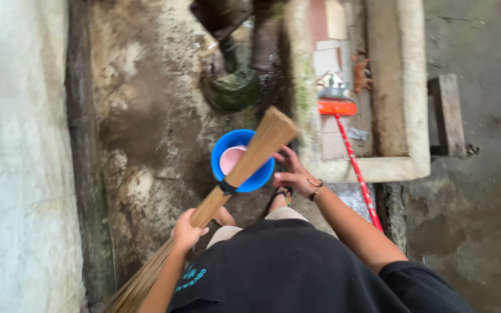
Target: The person sweeps the wet ground with a broom, pumps water into a bucket using a manual water pump, and cleans the bristles of a brush by hand.
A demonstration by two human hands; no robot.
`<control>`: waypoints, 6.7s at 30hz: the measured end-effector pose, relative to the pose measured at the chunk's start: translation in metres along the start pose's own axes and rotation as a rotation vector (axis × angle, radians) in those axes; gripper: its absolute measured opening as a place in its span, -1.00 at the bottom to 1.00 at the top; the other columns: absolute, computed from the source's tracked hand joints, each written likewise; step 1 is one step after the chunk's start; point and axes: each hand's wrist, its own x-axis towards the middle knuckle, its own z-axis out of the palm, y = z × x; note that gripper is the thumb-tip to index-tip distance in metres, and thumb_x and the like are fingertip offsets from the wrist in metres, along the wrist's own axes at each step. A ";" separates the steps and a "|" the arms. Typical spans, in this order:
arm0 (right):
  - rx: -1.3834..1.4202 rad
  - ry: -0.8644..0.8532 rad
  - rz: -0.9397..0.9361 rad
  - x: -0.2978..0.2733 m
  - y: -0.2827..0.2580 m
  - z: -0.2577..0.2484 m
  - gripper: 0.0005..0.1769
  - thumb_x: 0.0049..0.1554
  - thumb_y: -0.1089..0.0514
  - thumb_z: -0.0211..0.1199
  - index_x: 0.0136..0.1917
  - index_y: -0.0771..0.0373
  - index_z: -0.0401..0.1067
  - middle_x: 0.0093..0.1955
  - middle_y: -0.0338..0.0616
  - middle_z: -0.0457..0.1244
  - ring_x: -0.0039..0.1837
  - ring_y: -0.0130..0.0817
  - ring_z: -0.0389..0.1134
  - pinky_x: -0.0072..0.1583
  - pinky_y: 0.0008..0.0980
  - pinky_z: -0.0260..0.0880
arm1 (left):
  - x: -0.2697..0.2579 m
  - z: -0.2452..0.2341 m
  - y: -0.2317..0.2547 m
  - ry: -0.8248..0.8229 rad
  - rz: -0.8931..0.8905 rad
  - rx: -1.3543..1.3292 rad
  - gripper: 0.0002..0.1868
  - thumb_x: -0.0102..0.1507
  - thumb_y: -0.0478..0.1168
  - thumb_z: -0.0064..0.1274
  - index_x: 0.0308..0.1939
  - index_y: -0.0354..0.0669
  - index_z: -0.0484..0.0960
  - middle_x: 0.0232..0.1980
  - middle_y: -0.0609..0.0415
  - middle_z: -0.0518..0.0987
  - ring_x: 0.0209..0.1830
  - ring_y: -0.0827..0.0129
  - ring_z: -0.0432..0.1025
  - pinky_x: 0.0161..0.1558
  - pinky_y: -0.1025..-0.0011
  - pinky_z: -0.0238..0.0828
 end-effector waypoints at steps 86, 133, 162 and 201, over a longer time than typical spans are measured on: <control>-2.031 0.124 0.316 0.328 0.073 0.154 -0.61 0.00 0.07 0.25 -0.02 0.40 0.62 0.05 0.31 0.40 0.15 0.18 0.45 0.17 -0.05 0.46 | -0.114 -0.084 -0.341 0.081 0.324 -2.971 -0.76 0.35 -0.01 0.12 0.07 0.15 0.66 -0.02 -0.14 0.42 -0.16 0.24 0.51 -0.36 0.40 0.52; -0.263 -0.531 0.571 0.305 0.208 0.421 -0.44 0.12 -0.11 0.08 0.23 0.34 0.35 0.04 0.14 0.42 0.05 -0.01 0.50 0.08 -0.07 0.54 | 0.023 -0.113 -0.193 0.164 0.618 -1.626 -0.35 0.61 0.25 -0.28 0.66 0.01 0.23 0.56 -0.14 0.35 0.47 0.20 0.32 0.38 0.06 0.37; -1.676 0.205 0.291 0.362 0.401 0.282 -0.21 -0.07 -0.03 0.39 0.33 0.27 0.18 0.09 0.18 0.33 0.15 0.06 0.39 0.14 -0.05 0.41 | -0.104 0.291 -0.440 0.433 -0.494 -1.767 -0.61 0.38 -0.07 -0.05 0.28 0.01 0.51 0.04 0.06 0.72 -0.12 0.42 0.61 -0.30 0.51 0.35; -2.007 -0.199 0.489 -0.090 0.485 0.290 0.34 -0.16 0.04 0.52 0.68 -0.21 -0.25 0.06 0.12 0.41 0.04 -0.01 0.49 0.04 -0.12 0.54 | -0.288 0.327 -0.661 0.177 -0.463 -1.060 -0.70 0.32 -0.09 0.05 0.07 -0.10 0.62 -0.35 0.07 0.67 -0.46 0.38 0.52 -0.35 0.35 0.48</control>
